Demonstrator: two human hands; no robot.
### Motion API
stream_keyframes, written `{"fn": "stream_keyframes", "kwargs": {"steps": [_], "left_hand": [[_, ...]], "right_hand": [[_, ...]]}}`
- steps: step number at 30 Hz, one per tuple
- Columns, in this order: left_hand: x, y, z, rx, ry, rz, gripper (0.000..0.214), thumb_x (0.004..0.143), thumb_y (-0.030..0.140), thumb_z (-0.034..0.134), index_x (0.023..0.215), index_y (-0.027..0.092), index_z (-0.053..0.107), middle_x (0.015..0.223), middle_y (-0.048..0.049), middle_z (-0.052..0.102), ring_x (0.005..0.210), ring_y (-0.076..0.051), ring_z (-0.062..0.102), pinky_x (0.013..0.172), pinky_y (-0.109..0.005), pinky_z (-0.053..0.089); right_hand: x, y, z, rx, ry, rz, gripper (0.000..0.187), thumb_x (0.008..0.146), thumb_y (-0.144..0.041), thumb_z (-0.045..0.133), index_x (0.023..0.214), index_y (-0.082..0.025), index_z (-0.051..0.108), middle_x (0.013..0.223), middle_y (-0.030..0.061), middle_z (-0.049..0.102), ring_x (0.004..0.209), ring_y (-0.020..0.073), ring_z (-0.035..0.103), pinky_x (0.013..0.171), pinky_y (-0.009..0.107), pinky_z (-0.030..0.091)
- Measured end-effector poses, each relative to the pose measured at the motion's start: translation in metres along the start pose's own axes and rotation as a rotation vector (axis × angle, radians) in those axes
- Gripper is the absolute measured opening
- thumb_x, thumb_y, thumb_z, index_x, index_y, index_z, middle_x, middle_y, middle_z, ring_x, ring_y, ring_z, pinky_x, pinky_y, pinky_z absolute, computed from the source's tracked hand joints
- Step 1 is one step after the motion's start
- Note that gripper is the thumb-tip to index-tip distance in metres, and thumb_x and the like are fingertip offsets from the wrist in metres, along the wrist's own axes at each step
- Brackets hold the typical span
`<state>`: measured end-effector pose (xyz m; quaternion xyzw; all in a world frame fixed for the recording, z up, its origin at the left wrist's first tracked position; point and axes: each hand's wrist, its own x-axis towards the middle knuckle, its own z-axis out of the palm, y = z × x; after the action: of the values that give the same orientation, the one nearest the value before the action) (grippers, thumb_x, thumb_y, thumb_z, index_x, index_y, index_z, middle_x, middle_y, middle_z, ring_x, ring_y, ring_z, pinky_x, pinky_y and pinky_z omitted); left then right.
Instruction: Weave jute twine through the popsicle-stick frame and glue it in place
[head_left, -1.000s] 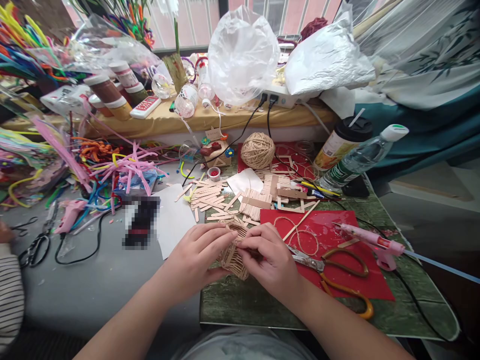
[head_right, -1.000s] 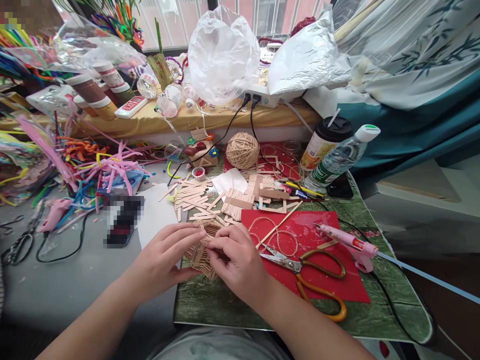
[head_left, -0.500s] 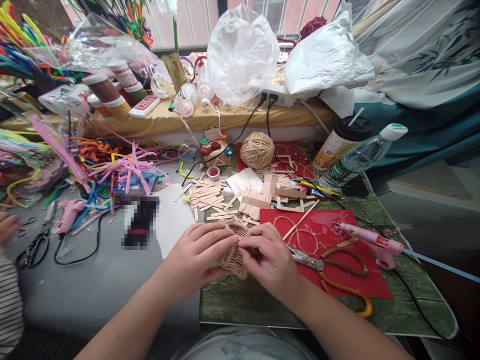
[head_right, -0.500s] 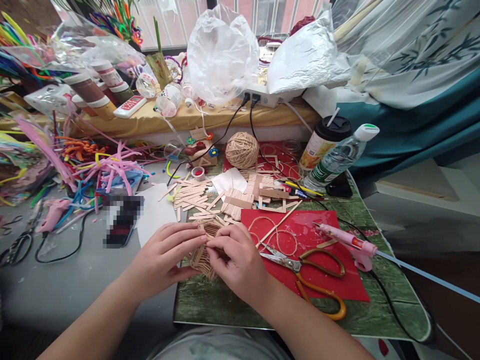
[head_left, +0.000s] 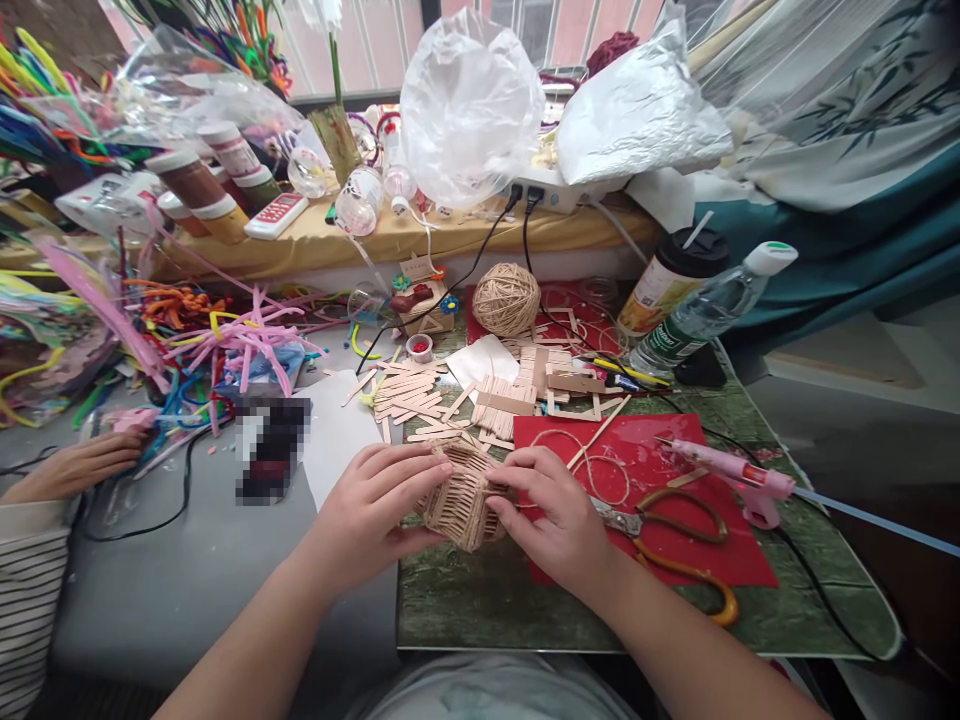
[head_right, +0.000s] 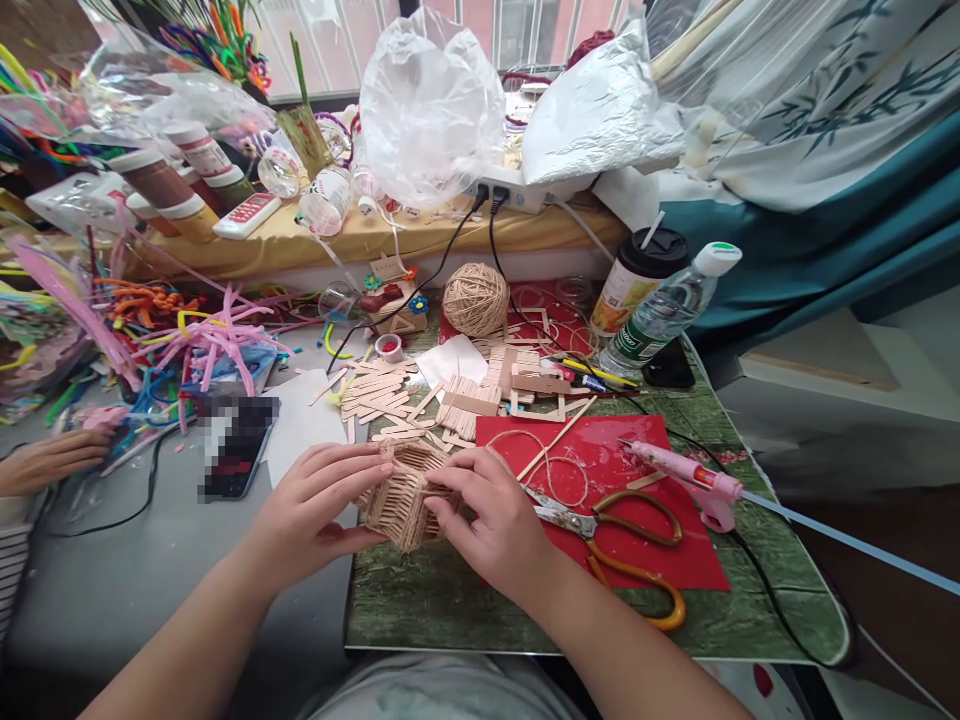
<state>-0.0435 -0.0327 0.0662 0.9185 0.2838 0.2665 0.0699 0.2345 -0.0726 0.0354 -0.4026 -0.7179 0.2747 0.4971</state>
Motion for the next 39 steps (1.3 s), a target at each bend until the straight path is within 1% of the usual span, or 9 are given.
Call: {"fn": "stream_keyframes", "kwargs": {"steps": [5, 11, 16, 21, 24, 27, 32, 35, 39], "left_hand": [[-0.002, -0.002, 0.001, 0.011, 0.021, 0.05, 0.074, 0.091, 0.044, 0.085, 0.155, 0.026, 0.054, 0.133, -0.0115, 0.078, 0.127, -0.032, 0.072, 0.102, -0.045, 0.058], [-0.005, -0.004, 0.004, 0.031, 0.03, 0.071, 0.074, 0.09, 0.046, 0.085, 0.154, 0.025, 0.055, 0.13, -0.0126, 0.079, 0.124, -0.033, 0.074, 0.098, -0.047, 0.061], [-0.005, -0.002, 0.008, 0.015, 0.066, 0.06, 0.076, 0.09, 0.048, 0.085, 0.155, 0.026, 0.053, 0.126, -0.013, 0.08, 0.12, -0.033, 0.075, 0.1, -0.048, 0.064], [-0.005, 0.002, 0.014, -0.059, 0.156, 0.042, 0.079, 0.088, 0.048, 0.086, 0.155, 0.023, 0.054, 0.122, -0.0158, 0.079, 0.117, -0.033, 0.076, 0.101, -0.05, 0.066], [-0.011, 0.005, 0.023, -0.118, 0.215, -0.005, 0.079, 0.084, 0.044, 0.089, 0.153, 0.024, 0.056, 0.125, -0.017, 0.077, 0.117, -0.034, 0.075, 0.1, -0.053, 0.066], [-0.02, 0.01, 0.034, -0.183, 0.257, -0.068, 0.081, 0.08, 0.038, 0.09, 0.151, 0.024, 0.056, 0.126, -0.0174, 0.074, 0.119, -0.035, 0.074, 0.1, -0.054, 0.065], [-0.029, 0.016, 0.051, -0.305, 0.294, -0.248, 0.077, 0.073, 0.021, 0.084, 0.145, 0.024, 0.059, 0.128, -0.0168, 0.071, 0.12, -0.034, 0.072, 0.101, -0.054, 0.063], [-0.033, 0.015, 0.057, -0.367, 0.284, -0.325, 0.075, 0.073, 0.021, 0.081, 0.144, 0.024, 0.058, 0.13, -0.0166, 0.07, 0.122, -0.035, 0.07, 0.104, -0.055, 0.062], [-0.041, 0.009, 0.064, -0.406, 0.224, -0.366, 0.072, 0.075, 0.024, 0.082, 0.143, 0.025, 0.057, 0.132, -0.0161, 0.069, 0.124, -0.034, 0.07, 0.106, -0.055, 0.06]], "right_hand": [[0.002, 0.001, -0.003, -0.043, 0.021, -0.081, 0.029, 0.099, -0.008, 0.069, 0.12, -0.026, 0.074, 0.105, 0.0064, 0.073, 0.095, 0.0205, 0.069, 0.084, 0.037, 0.061], [0.0, 0.006, -0.007, -0.077, 0.016, -0.141, 0.023, 0.099, -0.012, 0.072, 0.117, -0.025, 0.072, 0.103, 0.0073, 0.074, 0.091, 0.0213, 0.068, 0.081, 0.038, 0.061], [-0.002, 0.012, -0.009, -0.036, 0.02, -0.094, 0.016, 0.1, -0.014, 0.071, 0.112, -0.025, 0.072, 0.101, 0.0069, 0.073, 0.092, 0.0212, 0.07, 0.08, 0.038, 0.062], [0.0, 0.008, -0.011, 0.046, 0.047, -0.051, 0.016, 0.1, -0.014, 0.07, 0.111, -0.025, 0.073, 0.101, 0.0067, 0.073, 0.093, 0.0206, 0.072, 0.082, 0.036, 0.063], [0.002, 0.0, -0.017, 0.04, 0.053, -0.039, 0.017, 0.1, -0.014, 0.07, 0.112, -0.026, 0.073, 0.101, 0.0067, 0.072, 0.093, 0.0209, 0.072, 0.082, 0.036, 0.063], [0.004, -0.008, -0.023, 0.041, -0.002, -0.014, 0.015, 0.102, -0.014, 0.068, 0.111, -0.025, 0.072, 0.101, 0.0065, 0.07, 0.092, 0.02, 0.071, 0.081, 0.033, 0.063], [0.006, -0.017, -0.033, 0.031, -0.077, 0.059, 0.019, 0.105, -0.013, 0.061, 0.116, -0.025, 0.07, 0.103, 0.0065, 0.069, 0.095, 0.0197, 0.07, 0.082, 0.032, 0.062], [0.005, -0.015, -0.035, 0.005, -0.09, 0.082, 0.018, 0.106, -0.014, 0.061, 0.116, -0.026, 0.07, 0.102, 0.0065, 0.07, 0.095, 0.0203, 0.07, 0.083, 0.034, 0.061], [0.002, -0.008, -0.034, 0.021, -0.069, 0.125, 0.012, 0.105, -0.017, 0.062, 0.107, -0.025, 0.071, 0.096, 0.0056, 0.071, 0.089, 0.0208, 0.07, 0.08, 0.035, 0.06]]}}
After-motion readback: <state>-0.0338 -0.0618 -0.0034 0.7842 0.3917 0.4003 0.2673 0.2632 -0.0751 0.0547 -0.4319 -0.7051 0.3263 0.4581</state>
